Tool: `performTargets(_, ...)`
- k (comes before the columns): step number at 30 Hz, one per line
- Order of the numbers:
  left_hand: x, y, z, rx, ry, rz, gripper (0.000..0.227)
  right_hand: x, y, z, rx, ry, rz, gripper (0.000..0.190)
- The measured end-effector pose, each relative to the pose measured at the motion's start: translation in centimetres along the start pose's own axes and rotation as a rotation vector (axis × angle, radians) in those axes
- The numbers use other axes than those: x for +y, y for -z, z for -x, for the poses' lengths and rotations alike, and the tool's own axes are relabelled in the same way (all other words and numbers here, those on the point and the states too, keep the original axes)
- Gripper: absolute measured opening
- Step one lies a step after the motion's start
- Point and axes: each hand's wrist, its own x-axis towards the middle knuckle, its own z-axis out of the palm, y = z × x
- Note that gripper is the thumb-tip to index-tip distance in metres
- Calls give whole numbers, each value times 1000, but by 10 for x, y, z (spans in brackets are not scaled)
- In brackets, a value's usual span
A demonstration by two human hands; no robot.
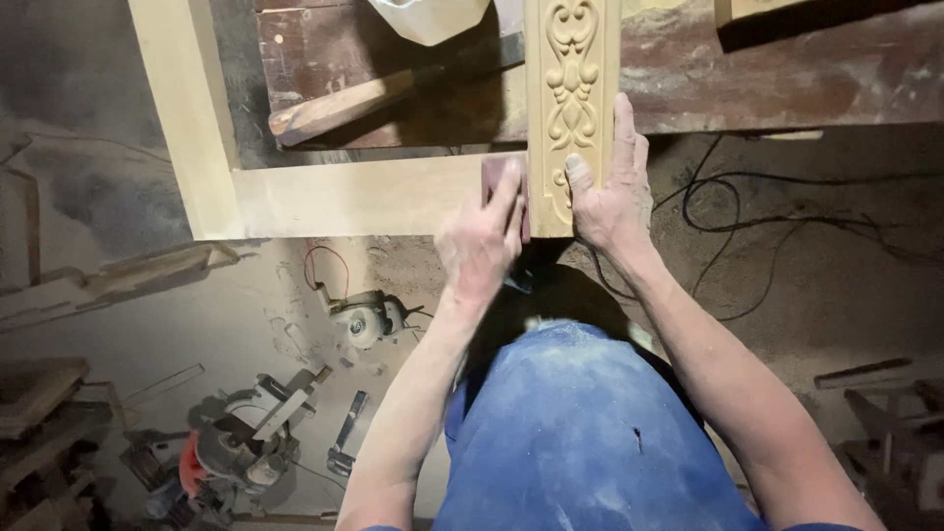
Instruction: The person applies glue to the joint of a carved wooden frame, joins a cross member by hand, uses a chisel and mallet to clear wood from a groove, and sands the surface of the frame.
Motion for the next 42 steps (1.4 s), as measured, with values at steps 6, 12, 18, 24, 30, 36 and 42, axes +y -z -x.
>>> performTargets(6,-3,-24,-16,254,-22,-109,34,20,-11,3,110,182,28,82)
performTargets(12,4,-9,18,216,-9,-25,37,17,-7,-1,97,200,67,83)
performTargets(18,2,-28,-39,361,13,-121,33,14,-7,1,100,250,41,82)
performTargets(24,2,-29,22,324,24,-32,34,27,-11,-4,88,253,99,80)
performTargets(30,5,-1,-2,323,46,4,37,16,-4,-4,107,354,48,76)
performTargets(36,-2,-38,-48,412,59,-68,32,27,-8,-8,118,403,50,75)
performTargets(42,7,-26,34,333,35,16,37,29,-10,-6,127,374,47,75)
